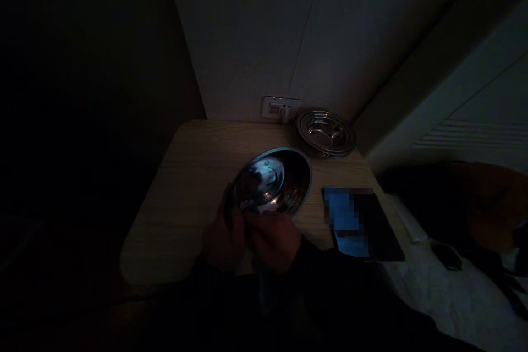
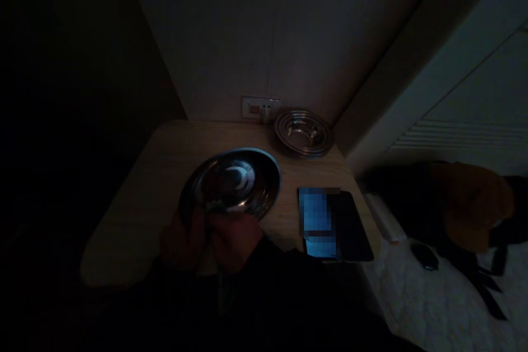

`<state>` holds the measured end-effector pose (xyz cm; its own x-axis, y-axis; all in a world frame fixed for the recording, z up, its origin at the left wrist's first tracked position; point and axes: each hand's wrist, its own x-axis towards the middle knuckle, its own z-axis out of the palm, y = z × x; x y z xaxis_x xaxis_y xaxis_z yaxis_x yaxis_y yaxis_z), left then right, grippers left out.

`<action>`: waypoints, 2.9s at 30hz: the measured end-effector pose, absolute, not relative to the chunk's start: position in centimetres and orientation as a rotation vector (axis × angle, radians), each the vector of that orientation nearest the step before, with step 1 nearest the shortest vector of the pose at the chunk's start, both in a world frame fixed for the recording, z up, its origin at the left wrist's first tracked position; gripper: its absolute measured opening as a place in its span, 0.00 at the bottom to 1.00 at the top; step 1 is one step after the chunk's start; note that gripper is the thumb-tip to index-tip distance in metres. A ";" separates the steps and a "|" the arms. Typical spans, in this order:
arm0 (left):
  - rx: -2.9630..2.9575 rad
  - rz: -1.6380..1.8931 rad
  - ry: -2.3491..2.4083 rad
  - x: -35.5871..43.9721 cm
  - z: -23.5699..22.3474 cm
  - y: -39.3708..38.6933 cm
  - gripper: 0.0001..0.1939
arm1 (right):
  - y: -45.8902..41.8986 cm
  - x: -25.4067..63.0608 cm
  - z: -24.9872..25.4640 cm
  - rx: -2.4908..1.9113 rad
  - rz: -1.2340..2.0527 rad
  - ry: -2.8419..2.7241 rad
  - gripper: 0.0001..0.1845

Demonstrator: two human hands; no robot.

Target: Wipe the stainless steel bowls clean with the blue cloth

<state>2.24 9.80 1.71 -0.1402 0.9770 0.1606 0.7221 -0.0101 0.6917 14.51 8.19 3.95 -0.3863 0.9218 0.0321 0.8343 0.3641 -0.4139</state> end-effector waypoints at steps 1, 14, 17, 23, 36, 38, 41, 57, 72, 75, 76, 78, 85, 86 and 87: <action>1.757 0.924 1.928 2.2 1.7 9.8 0.21 | 8.2 14.7 4.0 -1.547 0.489 -2.384 0.19; 1.698 0.936 2.074 2.3 2.1 9.7 0.20 | 8.0 15.6 4.9 -1.603 0.558 -2.476 0.18; 1.689 0.948 2.096 2.3 1.9 9.6 0.21 | 8.0 17.3 5.2 -1.625 0.494 -2.592 0.17; 1.685 0.963 2.018 2.5 2.1 9.7 0.20 | 8.1 17.0 5.7 -1.800 0.425 -2.570 0.16; 1.656 0.895 2.040 2.7 2.0 9.8 0.21 | 7.9 17.0 5.4 -1.791 0.447 -2.533 0.18; 1.620 0.886 2.100 2.5 2.1 9.8 0.21 | 7.5 15.6 5.1 -1.713 0.521 -2.451 0.19; 1.625 0.907 2.128 2.2 2.0 9.8 0.21 | 7.4 15.7 4.7 -1.633 0.514 -2.472 0.20; 1.424 1.105 1.884 2.6 3.1 9.2 0.31 | 7.9 17.2 5.3 -1.873 0.512 -2.416 0.20; 1.379 0.885 2.042 2.5 2.8 9.0 0.26 | 7.6 15.0 4.8 -1.680 0.500 -2.468 0.18; 1.399 0.872 2.057 2.5 2.9 8.9 0.24 | 7.9 16.0 5.0 -1.701 0.425 -2.555 0.18; 1.403 0.851 2.066 2.5 2.9 8.9 0.23 | 8.2 16.5 5.1 -1.712 0.393 -2.583 0.17; 1.406 0.804 2.091 2.5 2.9 8.9 0.23 | 8.9 17.8 5.5 -1.753 0.316 -2.627 0.17; 1.468 0.862 2.081 2.5 2.6 9.0 0.20 | 10.0 19.4 5.8 -1.863 0.129 -2.616 0.17; 1.476 0.870 2.071 2.5 2.5 9.0 0.20 | 9.7 18.9 5.6 -1.851 0.167 -2.598 0.17; 1.482 0.873 2.060 2.5 2.4 9.0 0.20 | 9.3 18.2 5.4 -1.833 0.222 -2.580 0.17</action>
